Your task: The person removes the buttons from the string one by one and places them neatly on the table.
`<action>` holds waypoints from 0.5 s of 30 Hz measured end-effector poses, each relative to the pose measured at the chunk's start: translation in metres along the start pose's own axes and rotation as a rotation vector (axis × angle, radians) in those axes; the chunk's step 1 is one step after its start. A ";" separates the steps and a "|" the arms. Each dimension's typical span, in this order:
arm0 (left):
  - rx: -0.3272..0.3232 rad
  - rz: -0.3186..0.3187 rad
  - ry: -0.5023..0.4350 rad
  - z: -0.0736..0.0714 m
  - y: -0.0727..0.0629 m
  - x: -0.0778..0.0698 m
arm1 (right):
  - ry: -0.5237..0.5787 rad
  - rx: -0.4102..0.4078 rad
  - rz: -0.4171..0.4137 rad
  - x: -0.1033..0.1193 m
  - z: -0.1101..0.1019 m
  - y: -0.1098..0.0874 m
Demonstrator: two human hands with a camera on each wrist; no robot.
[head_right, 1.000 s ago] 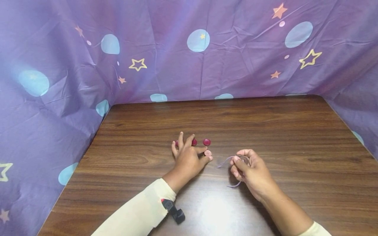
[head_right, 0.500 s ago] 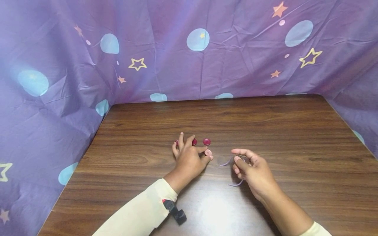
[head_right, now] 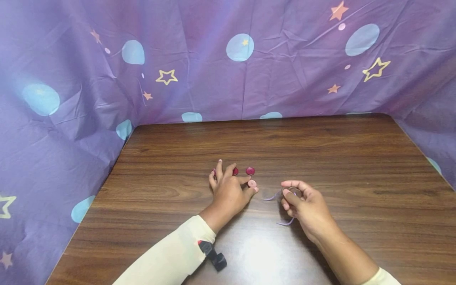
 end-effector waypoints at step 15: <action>-0.010 -0.013 -0.013 0.002 0.001 0.001 | 0.002 0.007 0.010 0.000 0.000 0.000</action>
Point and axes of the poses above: each hand's wrist, its own y-axis towards the middle knuckle, its own z-axis out of the palm, x = y × z, the point moved 4 cm from there along y, towards the middle knuckle, and after that the axes turned 3 degrees about -x, right-handed, at the moved point
